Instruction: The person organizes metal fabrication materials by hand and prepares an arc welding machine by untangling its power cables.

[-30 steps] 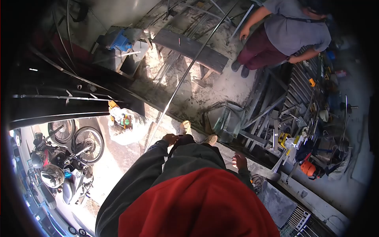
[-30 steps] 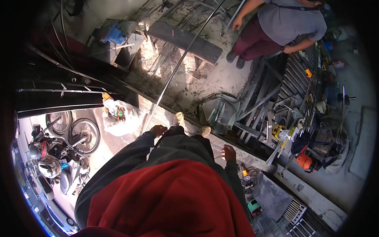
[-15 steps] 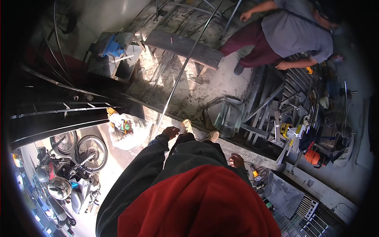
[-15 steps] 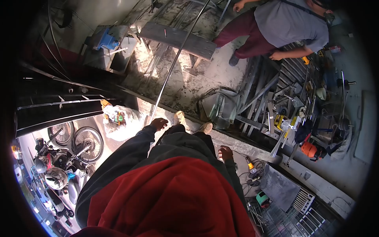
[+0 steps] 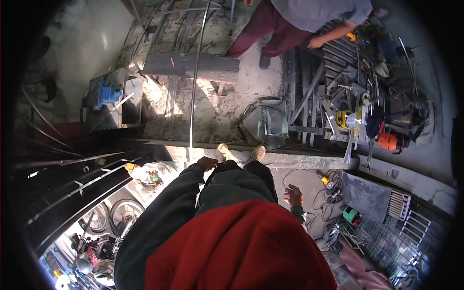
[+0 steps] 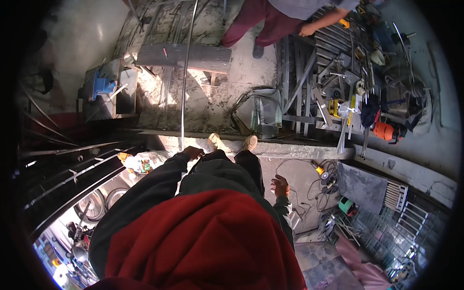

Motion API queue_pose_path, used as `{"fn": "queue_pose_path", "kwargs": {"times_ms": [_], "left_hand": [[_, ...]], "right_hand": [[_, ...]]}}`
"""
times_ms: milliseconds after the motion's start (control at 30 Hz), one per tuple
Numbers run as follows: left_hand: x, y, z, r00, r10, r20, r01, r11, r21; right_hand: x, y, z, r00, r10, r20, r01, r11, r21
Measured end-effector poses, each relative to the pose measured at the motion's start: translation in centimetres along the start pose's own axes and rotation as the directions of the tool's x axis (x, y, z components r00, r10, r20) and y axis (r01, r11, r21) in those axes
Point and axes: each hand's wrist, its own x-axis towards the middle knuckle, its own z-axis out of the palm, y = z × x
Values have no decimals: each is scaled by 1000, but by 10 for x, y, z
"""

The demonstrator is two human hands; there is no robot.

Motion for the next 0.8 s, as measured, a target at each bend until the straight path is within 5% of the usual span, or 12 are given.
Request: {"fn": "queue_pose_path", "kwargs": {"times_ms": [33, 100, 200, 233, 267, 300, 333, 400, 567, 600, 667, 800], "left_hand": [[-11, 24, -13, 969, -230, 86, 243, 952, -185], [-9, 48, -35, 932, -339, 124, 346, 938, -32], [26, 29, -52, 964, -125, 233, 133, 991, -21], [53, 20, -57, 945, -231, 230, 229, 973, 36], [127, -48, -57, 920, -197, 338, 264, 950, -165], [67, 61, -84, 947, -221, 231, 243, 967, -73], [72, 80, -95, 928, -277, 249, 323, 932, -167], [88, 120, -115, 936, -274, 220, 294, 954, -63], [77, 251, -140, 870, -373, 322, 284, 914, 289], [79, 274, -138, 887, -278, 369, 55, 856, 514], [79, 317, -122, 916, -308, 257, 215, 918, 333], [104, 390, -114, 890, -165, 424, -23, 915, 404]], "right_hand": [[-8, 14, -2, 999, 18, -30, -17, 999, 42], [-22, 43, -7, 996, 4, -93, 8, 991, 132], [-47, 97, 8, 968, 201, -152, -133, 919, 371], [-53, 123, 18, 963, 229, -139, -148, 887, 438], [-56, 151, 32, 954, 252, -160, -158, 881, 445], [-66, 161, 43, 932, 340, -123, -203, 773, 600], [-70, 168, 55, 894, 418, -158, -295, 818, 495], [-53, 204, 80, 868, 493, -60, -391, 752, 530], [-26, 187, 123, 854, 482, -197, -91, 511, 855], [-24, 182, 123, 857, 476, -199, -53, 464, 884], [-19, 170, 126, 868, 412, -279, 117, 375, 919], [-23, 167, 117, 853, 489, -184, 42, 288, 957]]}}
